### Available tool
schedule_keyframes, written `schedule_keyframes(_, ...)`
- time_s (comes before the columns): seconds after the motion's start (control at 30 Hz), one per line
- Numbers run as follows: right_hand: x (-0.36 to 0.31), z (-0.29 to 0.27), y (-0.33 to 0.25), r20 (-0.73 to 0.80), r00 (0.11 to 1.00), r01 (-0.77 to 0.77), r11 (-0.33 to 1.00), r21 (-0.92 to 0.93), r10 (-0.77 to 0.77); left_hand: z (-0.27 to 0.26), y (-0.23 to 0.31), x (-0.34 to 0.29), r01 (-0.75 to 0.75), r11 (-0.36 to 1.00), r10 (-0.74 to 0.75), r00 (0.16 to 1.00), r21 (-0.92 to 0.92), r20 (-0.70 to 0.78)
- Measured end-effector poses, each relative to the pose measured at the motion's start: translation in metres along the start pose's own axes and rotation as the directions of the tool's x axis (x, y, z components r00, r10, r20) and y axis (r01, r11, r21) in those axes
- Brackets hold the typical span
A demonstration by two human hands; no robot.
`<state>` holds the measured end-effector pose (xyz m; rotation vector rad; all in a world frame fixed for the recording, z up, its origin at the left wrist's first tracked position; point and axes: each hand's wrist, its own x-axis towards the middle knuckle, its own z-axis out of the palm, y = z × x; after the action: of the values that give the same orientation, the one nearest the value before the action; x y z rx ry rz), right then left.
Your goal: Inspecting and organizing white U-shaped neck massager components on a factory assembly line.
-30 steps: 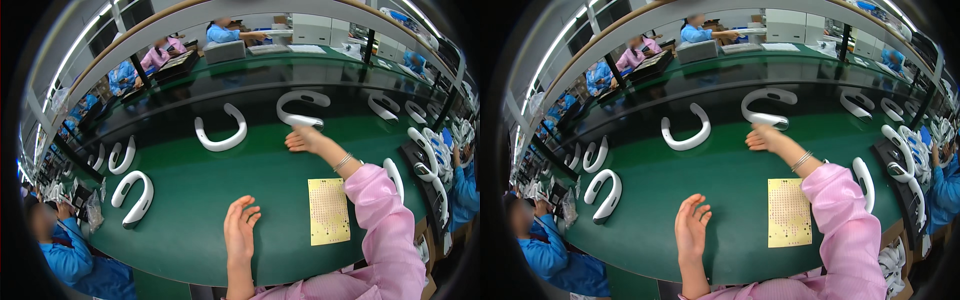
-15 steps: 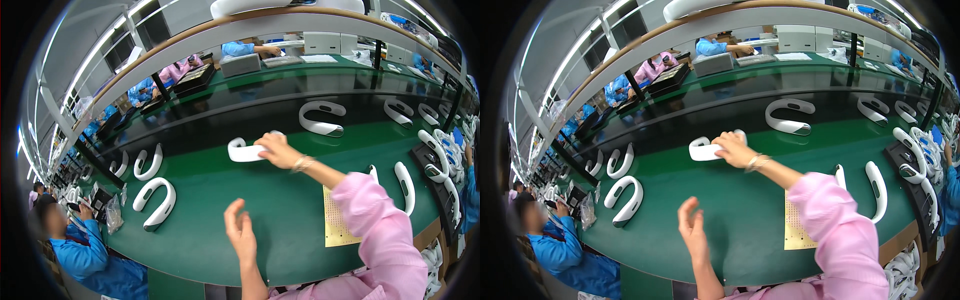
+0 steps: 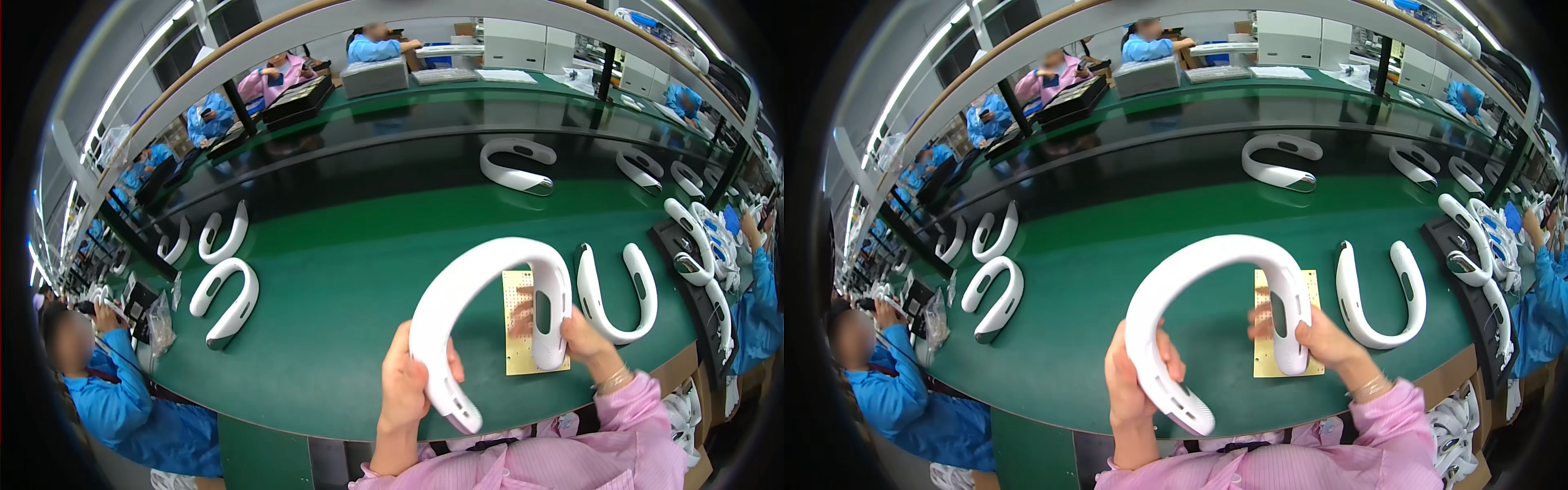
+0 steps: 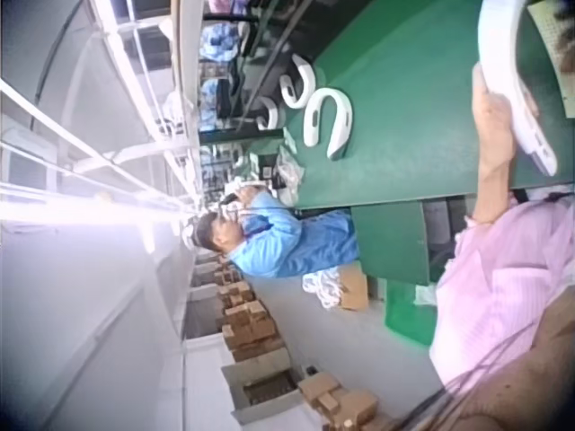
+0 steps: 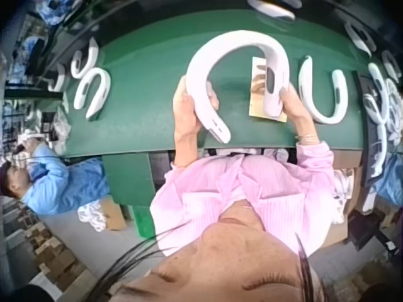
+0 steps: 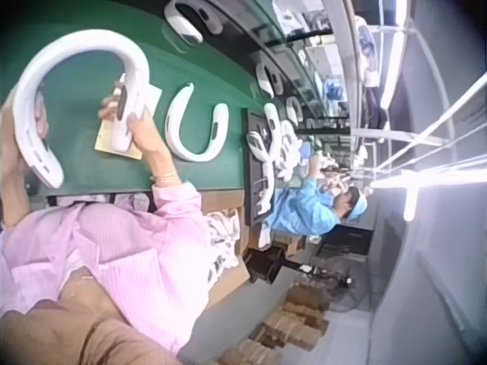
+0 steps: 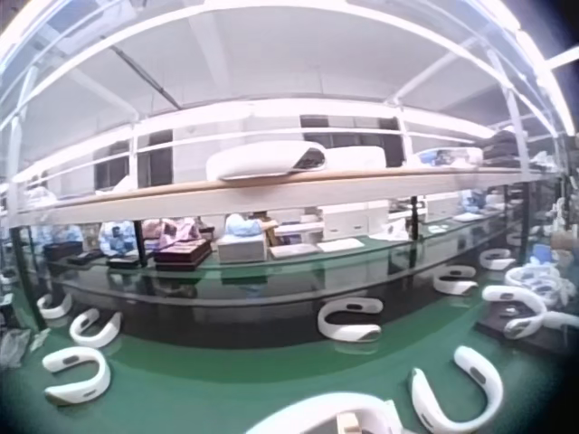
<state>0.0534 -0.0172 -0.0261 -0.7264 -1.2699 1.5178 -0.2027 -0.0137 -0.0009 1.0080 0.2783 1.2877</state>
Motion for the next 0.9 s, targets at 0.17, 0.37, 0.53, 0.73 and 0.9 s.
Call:
schedule_keyframes(0.17,-0.015,0.015,0.01,-0.107,0.989,-0.067,0.962,0.265,0.098,0.016,0.002,0.005,0.135,0.975,-0.137,0.991,-0.174,0.001)
schedule_keyframes(0.37,-0.011,0.015,0.014,-0.102,0.982,-0.116,0.937,0.33,0.158,0.025,0.0,0.003,0.111,0.992,-0.117,0.986,-0.052,-0.121)
schedule_keyframes(0.53,-0.007,0.013,0.019,-0.046,0.976,-0.168,0.868,0.468,0.214,0.035,0.004,0.012,0.15,0.989,-0.15,0.982,-0.009,-0.112)
schedule_keyframes(0.73,-0.003,0.016,0.02,-0.057,0.972,-0.178,0.869,0.461,0.229,0.049,0.002,0.013,0.122,0.989,-0.104,0.975,0.082,-0.198)
schedule_keyframes(0.9,-0.003,0.013,0.021,-0.033,0.983,-0.147,0.88,0.451,0.182,0.051,0.0,0.012,0.129,0.987,-0.109,0.975,0.096,-0.193)
